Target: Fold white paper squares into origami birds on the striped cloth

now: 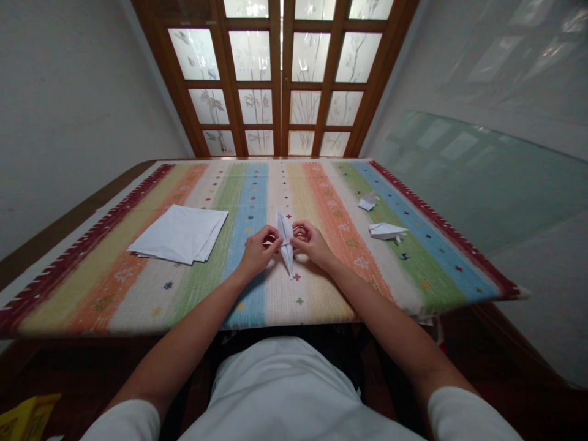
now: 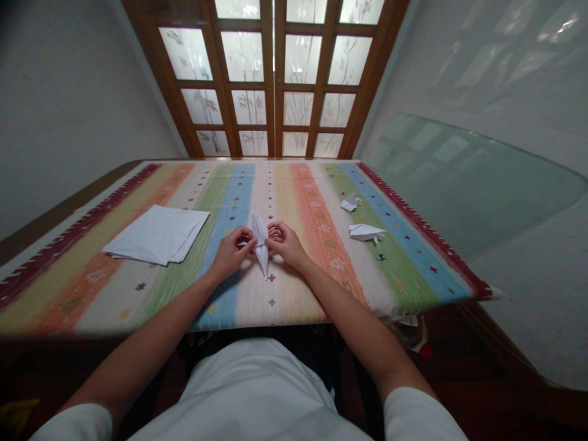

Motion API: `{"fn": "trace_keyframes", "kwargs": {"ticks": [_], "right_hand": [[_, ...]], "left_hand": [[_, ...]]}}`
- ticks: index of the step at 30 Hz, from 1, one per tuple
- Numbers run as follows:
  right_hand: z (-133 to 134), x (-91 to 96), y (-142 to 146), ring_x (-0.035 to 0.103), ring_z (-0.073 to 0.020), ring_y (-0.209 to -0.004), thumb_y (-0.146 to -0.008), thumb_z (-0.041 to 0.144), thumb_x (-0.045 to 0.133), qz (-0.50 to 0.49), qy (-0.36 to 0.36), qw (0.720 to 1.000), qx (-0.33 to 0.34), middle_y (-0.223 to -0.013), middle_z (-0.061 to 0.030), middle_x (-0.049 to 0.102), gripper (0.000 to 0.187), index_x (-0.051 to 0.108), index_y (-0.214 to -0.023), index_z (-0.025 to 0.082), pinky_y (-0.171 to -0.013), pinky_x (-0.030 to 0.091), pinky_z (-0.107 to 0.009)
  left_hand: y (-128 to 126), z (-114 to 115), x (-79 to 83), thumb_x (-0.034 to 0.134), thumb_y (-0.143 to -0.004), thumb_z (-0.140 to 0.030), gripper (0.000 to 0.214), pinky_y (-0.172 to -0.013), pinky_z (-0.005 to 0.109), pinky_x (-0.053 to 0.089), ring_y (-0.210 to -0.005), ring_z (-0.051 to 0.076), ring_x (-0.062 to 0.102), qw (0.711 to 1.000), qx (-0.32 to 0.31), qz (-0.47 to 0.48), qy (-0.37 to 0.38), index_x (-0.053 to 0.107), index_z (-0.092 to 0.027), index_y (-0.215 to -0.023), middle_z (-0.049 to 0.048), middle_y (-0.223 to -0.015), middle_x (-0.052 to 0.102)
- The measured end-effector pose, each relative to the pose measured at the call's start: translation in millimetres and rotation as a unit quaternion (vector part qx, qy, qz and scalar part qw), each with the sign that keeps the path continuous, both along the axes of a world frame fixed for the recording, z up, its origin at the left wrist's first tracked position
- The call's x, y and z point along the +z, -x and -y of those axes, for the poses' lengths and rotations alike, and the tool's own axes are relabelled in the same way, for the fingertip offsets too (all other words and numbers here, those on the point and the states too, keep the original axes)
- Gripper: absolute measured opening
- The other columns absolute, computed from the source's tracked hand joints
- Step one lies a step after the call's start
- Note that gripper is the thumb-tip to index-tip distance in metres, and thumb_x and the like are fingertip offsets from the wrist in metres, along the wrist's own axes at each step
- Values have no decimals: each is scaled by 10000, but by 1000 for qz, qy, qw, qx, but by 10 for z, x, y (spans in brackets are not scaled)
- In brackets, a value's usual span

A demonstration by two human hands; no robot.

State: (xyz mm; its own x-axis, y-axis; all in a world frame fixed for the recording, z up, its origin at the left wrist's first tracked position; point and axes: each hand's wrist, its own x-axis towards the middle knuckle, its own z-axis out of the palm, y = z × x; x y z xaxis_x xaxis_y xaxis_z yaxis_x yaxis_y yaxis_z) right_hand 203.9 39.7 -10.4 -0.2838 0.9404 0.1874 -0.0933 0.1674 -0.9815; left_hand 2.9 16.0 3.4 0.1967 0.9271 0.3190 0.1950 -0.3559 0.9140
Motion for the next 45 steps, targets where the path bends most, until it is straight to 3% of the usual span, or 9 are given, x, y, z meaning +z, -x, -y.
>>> {"fn": "trace_keyframes", "kwargs": {"ticks": [3,9,13,18,22,29,33,39,45], "right_hand": [[14,12,14,632,-171,-816,-728,428,826,18,-17,1000,-16,-893,22,604,433,562,-1033,268,-737,568,-298],[92,64,57,638,-189,-864,-782,530,851,49,-84,994,-50,-959,-16,641,422,582,-957,257,-741,546,-308],[141,110,65,655,-209,-882,-867,495,800,109,-163,979,-54,-966,-42,697,313,664,-1006,250,-843,559,-365],[170,106,64,668,-253,-1003,-948,336,666,162,-258,952,-23,-1054,-88,741,155,731,-1057,247,-975,552,-440],[172,83,42,668,-241,-983,-915,217,623,140,-242,960,-29,-1067,-84,712,249,700,-1150,250,-977,579,-438],[129,90,-36,628,-274,-1213,-844,159,677,132,-236,962,-36,-1263,-102,585,279,774,-1083,266,-1012,627,-466],[125,76,-65,624,-283,-1308,-854,213,705,101,-197,975,21,-1382,-103,595,279,798,-1110,269,-1074,612,-488],[127,69,-54,671,-273,-1232,-892,453,808,60,-132,989,-5,-1282,-124,695,227,822,-983,245,-937,648,-408],[78,25,-19,710,-250,-1119,-804,466,893,39,-118,992,-33,-1137,-110,750,247,821,-867,237,-868,637,-367]], "left_hand": [[-5,-6,-1,699,-954,-361,187,-651,259,621,-780,157,701,1000,8,-14,-4,600,-207,-915,18,-904,674],[-18,-4,6,679,-958,-328,146,-712,270,614,-927,182,711,995,38,-59,-65,695,-193,-1013,104,-1187,688],[-22,13,9,566,-1040,-410,257,-773,308,598,-885,201,710,996,8,-83,-42,707,-199,-1002,75,-1016,748],[14,-4,8,584,-1019,-584,458,-665,287,483,-677,180,608,991,38,-121,-33,627,-209,-759,5,-684,645],[51,-49,-18,643,-978,-555,421,-632,287,463,-650,178,604,995,41,-88,3,655,-200,-752,6,-669,659],[43,-81,-79,764,-881,-511,387,-666,303,593,-710,197,717,996,-2,47,77,717,-180,-1075,13,-791,743],[47,-92,-81,804,-836,-496,358,-731,308,613,-799,200,743,994,0,79,79,705,-176,-962,35,-879,768],[47,-60,-24,851,-791,-516,433,-739,331,605,-815,224,750,991,-11,76,107,757,-179,-1045,57,-895,801],[16,-22,21,899,-734,-599,492,-747,343,599,-819,238,748,989,-25,75,122,795,-167,-944,65,-838,783]]}}
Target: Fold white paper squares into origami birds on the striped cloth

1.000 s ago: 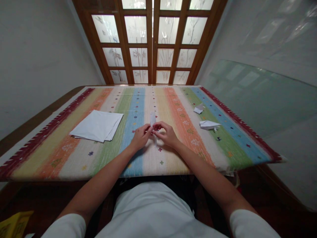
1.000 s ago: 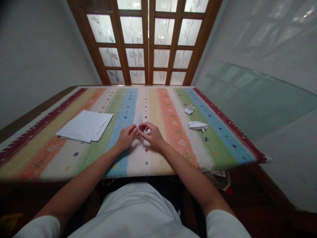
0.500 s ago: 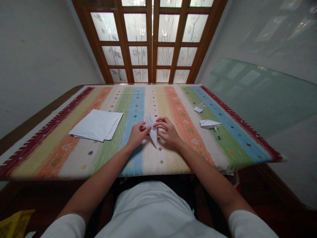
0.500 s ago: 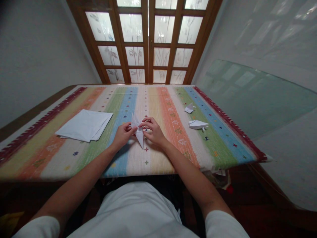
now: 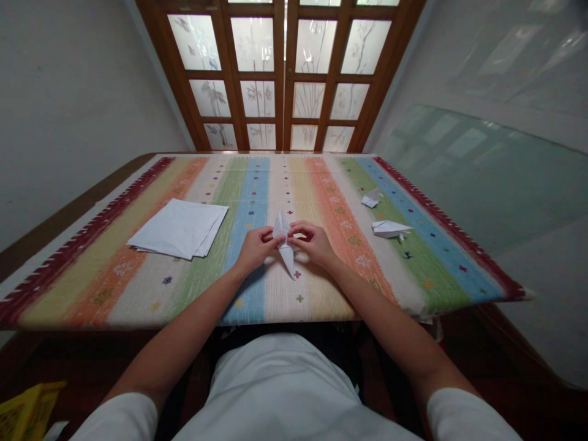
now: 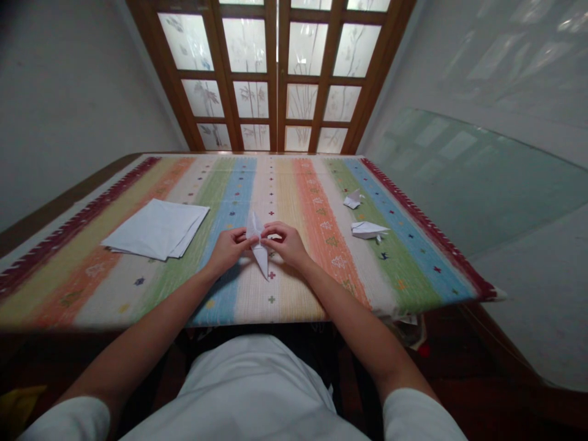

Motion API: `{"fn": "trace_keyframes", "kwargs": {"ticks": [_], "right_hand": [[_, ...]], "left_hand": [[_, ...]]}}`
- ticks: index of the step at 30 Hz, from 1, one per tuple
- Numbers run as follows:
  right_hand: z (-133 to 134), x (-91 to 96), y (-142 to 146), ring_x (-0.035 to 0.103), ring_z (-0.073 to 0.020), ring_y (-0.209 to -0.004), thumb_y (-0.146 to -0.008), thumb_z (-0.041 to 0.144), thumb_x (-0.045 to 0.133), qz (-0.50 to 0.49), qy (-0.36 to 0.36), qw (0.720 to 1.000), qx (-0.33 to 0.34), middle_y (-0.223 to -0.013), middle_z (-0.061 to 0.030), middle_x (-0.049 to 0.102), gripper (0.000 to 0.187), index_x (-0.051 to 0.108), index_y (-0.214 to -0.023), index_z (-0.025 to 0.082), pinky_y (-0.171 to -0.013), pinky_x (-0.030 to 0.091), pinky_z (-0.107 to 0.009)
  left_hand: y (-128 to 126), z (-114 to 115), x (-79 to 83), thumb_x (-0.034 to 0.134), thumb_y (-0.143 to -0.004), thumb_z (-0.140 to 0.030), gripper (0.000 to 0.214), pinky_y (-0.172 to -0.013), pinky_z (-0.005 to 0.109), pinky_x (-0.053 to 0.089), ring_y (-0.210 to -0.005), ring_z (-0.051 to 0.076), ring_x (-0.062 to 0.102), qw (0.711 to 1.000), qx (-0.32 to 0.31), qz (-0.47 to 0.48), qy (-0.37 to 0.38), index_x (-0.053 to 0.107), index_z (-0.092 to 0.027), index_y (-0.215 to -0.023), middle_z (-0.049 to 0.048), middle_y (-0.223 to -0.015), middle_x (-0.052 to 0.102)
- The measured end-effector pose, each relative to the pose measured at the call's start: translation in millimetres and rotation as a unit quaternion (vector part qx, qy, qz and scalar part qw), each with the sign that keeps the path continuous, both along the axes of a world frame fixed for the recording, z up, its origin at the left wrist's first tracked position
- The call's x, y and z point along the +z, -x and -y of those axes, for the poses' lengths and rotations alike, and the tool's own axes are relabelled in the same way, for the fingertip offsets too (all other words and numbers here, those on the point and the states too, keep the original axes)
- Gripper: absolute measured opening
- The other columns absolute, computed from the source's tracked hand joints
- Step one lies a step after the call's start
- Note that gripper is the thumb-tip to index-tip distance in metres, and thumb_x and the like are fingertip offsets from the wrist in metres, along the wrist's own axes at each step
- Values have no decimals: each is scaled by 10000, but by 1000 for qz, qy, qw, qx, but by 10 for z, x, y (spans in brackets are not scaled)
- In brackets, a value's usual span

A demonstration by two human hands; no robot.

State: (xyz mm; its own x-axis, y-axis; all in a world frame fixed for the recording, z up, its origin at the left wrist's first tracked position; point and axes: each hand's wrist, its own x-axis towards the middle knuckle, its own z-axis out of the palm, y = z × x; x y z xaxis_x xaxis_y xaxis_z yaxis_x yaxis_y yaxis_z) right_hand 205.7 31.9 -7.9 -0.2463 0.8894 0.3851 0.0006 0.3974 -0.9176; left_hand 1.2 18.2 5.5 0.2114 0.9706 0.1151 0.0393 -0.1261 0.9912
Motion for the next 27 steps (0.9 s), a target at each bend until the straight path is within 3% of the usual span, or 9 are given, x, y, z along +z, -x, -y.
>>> {"fn": "trace_keyframes", "kwargs": {"ticks": [13,17,21,24,27], "right_hand": [[7,-31,12,702,-248,-1132,-841,447,871,5,-5,1000,12,-1172,-115,739,221,845,-925,244,-864,633,-361],[12,-26,-32,698,-246,-1153,-940,342,725,44,-42,998,31,-1214,-102,728,160,846,-1004,260,-890,642,-379],[45,11,-80,685,-258,-1220,-903,217,692,104,-104,986,80,-1330,-101,674,210,855,-1029,257,-992,638,-433],[53,24,-88,685,-253,-1210,-890,254,763,121,-107,984,81,-1324,-99,653,170,861,-1028,261,-1003,638,-436],[35,3,-79,698,-233,-1150,-901,330,790,117,-80,988,70,-1289,-89,649,139,867,-995,263,-960,647,-412]], "left_hand": [[22,-10,-30,926,-715,-606,503,-660,281,560,-707,176,702,999,29,20,6,820,-151,-902,58,-814,777],[33,-10,-24,920,-727,-603,504,-642,280,565,-697,180,696,999,43,26,0,804,-154,-924,31,-777,754],[47,-29,-27,893,-756,-572,481,-665,295,589,-720,193,713,998,58,28,-3,778,-149,-953,35,-811,761],[41,-40,-45,884,-762,-494,505,-679,302,608,-745,203,744,997,72,22,-9,730,-149,-1097,62,-912,780],[25,-31,-56,892,-755,-404,735,-613,270,586,-670,180,741,995,95,11,-29,568,-209,-1385,47,-986,765]]}}
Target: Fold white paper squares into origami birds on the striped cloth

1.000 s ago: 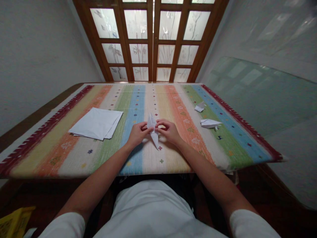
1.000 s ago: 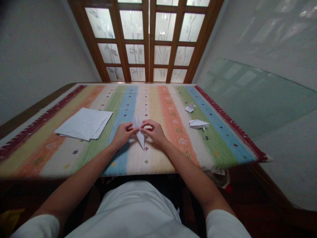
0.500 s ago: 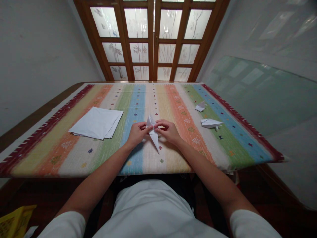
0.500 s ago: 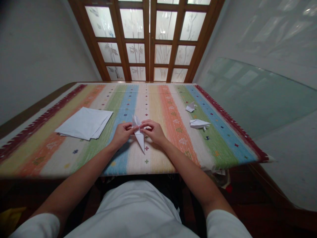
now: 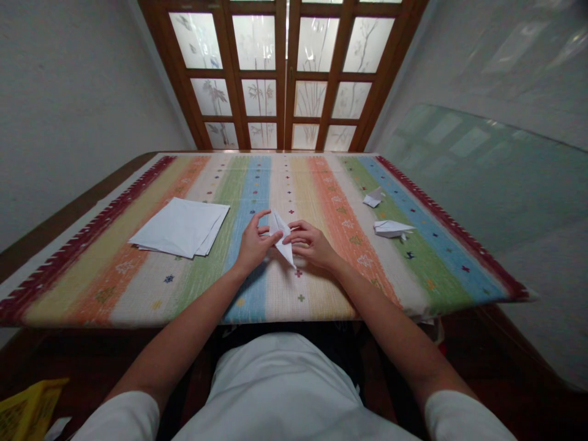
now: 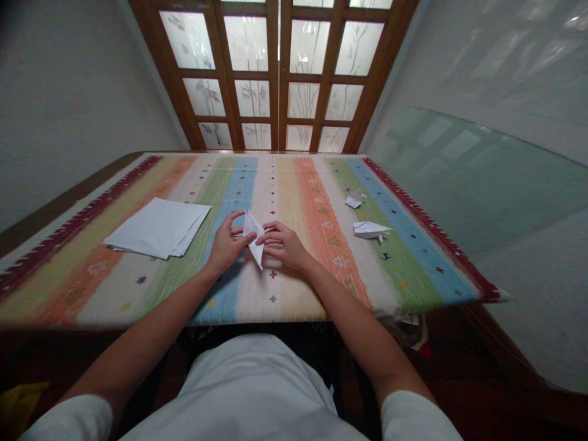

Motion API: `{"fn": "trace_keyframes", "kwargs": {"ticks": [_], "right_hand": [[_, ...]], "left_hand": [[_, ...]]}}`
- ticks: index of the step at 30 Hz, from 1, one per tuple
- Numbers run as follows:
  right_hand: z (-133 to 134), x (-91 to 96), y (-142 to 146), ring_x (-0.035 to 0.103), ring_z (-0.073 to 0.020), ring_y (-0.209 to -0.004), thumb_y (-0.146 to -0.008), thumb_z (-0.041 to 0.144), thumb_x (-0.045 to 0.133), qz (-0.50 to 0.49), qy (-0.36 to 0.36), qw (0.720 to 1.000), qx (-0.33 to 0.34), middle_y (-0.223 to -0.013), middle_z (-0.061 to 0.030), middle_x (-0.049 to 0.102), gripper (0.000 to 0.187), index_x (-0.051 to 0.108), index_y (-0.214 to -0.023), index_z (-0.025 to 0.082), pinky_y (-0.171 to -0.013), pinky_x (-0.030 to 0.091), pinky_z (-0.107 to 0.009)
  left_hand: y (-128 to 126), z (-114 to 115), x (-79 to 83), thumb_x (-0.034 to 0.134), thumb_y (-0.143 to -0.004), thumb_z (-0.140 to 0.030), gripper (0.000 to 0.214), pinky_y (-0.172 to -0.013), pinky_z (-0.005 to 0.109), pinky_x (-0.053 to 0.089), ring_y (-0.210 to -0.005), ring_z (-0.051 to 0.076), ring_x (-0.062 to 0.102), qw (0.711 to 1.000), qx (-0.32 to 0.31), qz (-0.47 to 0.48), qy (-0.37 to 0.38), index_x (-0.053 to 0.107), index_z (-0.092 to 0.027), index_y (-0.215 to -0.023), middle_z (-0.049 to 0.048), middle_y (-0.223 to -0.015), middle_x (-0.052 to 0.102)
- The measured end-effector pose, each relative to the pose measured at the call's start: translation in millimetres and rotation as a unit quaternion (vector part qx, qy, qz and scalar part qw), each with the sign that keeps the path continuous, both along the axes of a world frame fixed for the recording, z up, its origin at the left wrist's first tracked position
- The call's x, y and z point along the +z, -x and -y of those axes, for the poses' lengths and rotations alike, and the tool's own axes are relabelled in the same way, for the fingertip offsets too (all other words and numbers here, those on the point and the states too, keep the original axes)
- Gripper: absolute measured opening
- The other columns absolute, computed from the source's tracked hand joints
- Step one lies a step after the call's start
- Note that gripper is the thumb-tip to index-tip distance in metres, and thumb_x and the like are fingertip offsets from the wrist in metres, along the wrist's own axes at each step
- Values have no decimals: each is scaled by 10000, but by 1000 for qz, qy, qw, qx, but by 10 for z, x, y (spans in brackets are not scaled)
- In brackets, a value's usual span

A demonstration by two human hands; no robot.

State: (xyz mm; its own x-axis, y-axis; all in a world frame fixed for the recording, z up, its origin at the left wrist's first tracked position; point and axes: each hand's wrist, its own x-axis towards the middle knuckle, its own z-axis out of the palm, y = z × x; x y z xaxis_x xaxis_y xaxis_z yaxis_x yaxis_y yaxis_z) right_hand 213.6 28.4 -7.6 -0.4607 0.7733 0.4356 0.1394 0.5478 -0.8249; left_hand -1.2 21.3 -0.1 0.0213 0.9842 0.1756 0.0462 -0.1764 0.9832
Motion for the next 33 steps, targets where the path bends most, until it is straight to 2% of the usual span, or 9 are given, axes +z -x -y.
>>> {"fn": "trace_keyframes", "kwargs": {"ticks": [1,3,5,7,10,16,20,28,33], "right_hand": [[-8,-12,5,699,-228,-1128,-905,363,796,-6,9,1000,-6,-1271,-88,653,144,868,-980,263,-937,650,-402],[-23,-32,18,695,-229,-1099,-904,442,813,-30,29,999,-20,-1231,-90,663,194,862,-945,259,-875,653,-383],[-34,-42,29,687,-240,-1093,-886,513,832,-61,49,996,-34,-1192,-96,672,261,845,-908,253,-817,647,-368],[-40,-38,39,683,-250,-1095,-868,550,846,-86,60,993,-49,-1137,-96,683,304,820,-878,247,-803,636,-365],[-41,-17,55,690,-226,-991,-835,564,872,-114,82,988,-66,-1020,-62,691,343,765,-917,248,-822,622,-364],[-28,-9,97,656,-191,-896,-699,519,970,-150,154,974,-73,-962,-3,654,565,612,-1063,278,-711,608,-293],[-36,-30,100,677,-197,-913,-719,464,951,-146,188,970,-41,-976,-21,683,566,661,-1158,255,-737,623,-313],[-37,-30,94,707,-178,-815,-720,434,955,-143,217,965,-24,-935,-30,752,502,723,-1115,229,-725,622,-321],[-52,-20,92,679,-158,-741,-709,465,963,-152,216,963,-46,-842,-4,734,503,721,-1078,224,-698,590,-300]], "left_hand": [[-4,8,1,890,-759,-385,753,-591,250,568,-643,164,730,1000,6,-9,-13,532,-233,-1403,37,-1008,755],[-9,27,12,857,-801,-377,569,-575,217,531,-617,128,704,998,2,-38,-46,576,-238,-1276,21,-1016,732],[-9,47,29,786,-876,-393,317,-603,210,523,-646,117,698,995,-26,-66,-76,626,-209,-1079,15,-972,718],[-7,64,46,718,-937,-402,231,-671,230,550,-721,135,720,990,-65,-73,-98,650,-194,-1013,25,-950,721],[-9,80,58,755,-920,-419,306,-714,252,571,-773,148,727,987,-99,-62,-110,668,-190,-1105,51,-1020,738],[-31,77,28,813,-890,-456,376,-633,215,531,-705,121,695,989,-62,-91,-96,637,-199,-1100,45,-1033,733],[-44,83,9,826,-852,-399,488,-625,200,544,-721,126,755,996,-54,-38,-68,523,-250,-1203,49,-1178,718],[-36,127,82,835,-839,-385,370,-544,156,451,-597,61,670,994,-38,-83,-65,551,-215,-1005,-15,-1016,677],[-65,102,60,915,-755,-433,581,-574,178,509,-636,88,715,998,-49,-40,-31,494,-252,-1112,22,-1137,709]]}}
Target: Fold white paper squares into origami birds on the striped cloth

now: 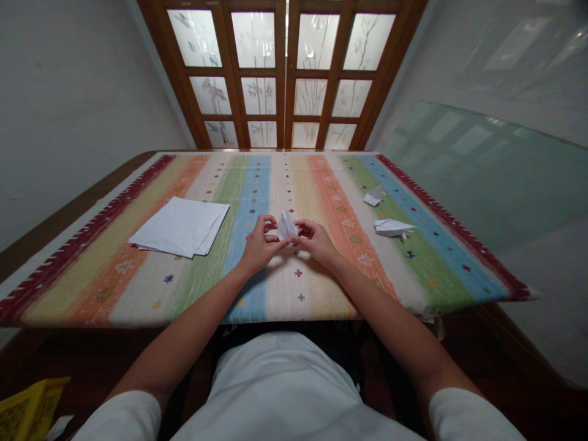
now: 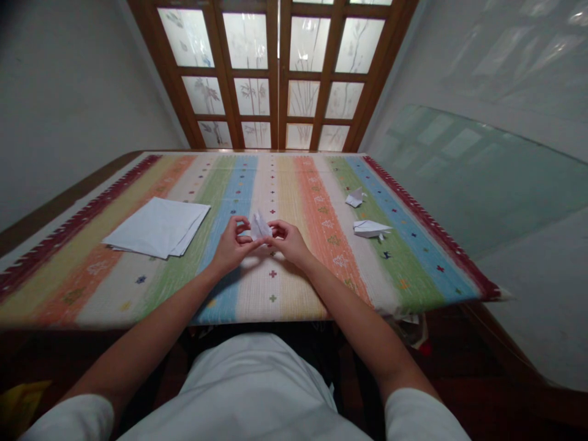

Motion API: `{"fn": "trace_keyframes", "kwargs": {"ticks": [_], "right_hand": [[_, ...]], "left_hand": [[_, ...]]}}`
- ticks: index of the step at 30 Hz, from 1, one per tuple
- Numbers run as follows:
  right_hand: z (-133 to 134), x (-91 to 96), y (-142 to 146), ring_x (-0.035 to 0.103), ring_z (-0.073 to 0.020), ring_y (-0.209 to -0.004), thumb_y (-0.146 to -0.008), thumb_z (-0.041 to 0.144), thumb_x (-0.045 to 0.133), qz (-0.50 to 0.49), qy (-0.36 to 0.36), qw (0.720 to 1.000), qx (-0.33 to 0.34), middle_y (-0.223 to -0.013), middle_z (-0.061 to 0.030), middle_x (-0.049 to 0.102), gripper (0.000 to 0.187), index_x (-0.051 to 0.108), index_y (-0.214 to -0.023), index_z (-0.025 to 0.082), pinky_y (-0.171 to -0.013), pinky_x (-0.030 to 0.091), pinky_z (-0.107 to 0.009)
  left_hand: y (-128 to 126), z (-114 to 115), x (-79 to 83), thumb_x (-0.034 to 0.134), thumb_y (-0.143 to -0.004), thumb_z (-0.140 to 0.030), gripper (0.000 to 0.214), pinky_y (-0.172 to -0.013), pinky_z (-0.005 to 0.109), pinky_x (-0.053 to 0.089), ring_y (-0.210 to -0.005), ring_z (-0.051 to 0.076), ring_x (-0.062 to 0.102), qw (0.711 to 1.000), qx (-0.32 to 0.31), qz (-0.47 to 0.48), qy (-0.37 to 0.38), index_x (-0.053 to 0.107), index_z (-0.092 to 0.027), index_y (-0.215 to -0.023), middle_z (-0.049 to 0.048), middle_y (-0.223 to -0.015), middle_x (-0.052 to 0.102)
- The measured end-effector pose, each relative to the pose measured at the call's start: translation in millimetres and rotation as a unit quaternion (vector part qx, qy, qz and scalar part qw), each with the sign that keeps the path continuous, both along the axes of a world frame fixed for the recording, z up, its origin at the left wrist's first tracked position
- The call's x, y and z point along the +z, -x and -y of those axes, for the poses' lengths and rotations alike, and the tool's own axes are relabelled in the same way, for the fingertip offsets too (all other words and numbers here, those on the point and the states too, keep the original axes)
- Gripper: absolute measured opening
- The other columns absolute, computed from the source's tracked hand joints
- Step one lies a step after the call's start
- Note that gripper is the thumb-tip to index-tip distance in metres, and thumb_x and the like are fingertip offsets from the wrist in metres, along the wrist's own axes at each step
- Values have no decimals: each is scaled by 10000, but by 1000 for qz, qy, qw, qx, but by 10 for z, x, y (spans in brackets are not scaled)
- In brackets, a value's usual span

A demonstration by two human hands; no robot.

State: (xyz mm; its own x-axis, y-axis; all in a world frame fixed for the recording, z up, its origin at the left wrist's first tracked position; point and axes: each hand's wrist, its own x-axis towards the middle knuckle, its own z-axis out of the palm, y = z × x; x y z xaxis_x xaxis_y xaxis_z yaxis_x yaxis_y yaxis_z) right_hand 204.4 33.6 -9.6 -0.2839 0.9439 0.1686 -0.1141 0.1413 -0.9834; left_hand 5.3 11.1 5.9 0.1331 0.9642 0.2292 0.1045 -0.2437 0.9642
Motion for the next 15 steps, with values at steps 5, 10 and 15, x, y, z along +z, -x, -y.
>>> {"fn": "trace_keyframes", "kwargs": {"ticks": [5,10,15], "right_hand": [[3,0,-6,656,-149,-684,-689,473,970,-2,2,1000,-2,-763,30,687,517,706,-1057,224,-659,564,-286],[35,32,0,662,-148,-692,-692,511,968,-25,53,998,10,-790,24,685,488,703,-985,224,-659,569,-285],[29,47,23,654,-145,-752,-674,607,951,-78,100,992,24,-814,3,687,477,725,-819,212,-759,603,-306]], "left_hand": [[3,1,-11,947,-695,-390,591,-581,186,521,-642,98,709,1000,7,14,16,487,-249,-1037,-9,-1030,709],[36,29,26,895,-789,-451,425,-610,217,533,-646,114,666,998,23,-52,-40,555,-197,-764,-21,-791,655],[42,-13,14,823,-856,-428,249,-798,341,652,-795,183,729,995,6,-63,-73,727,-198,-857,42,-886,751]]}}
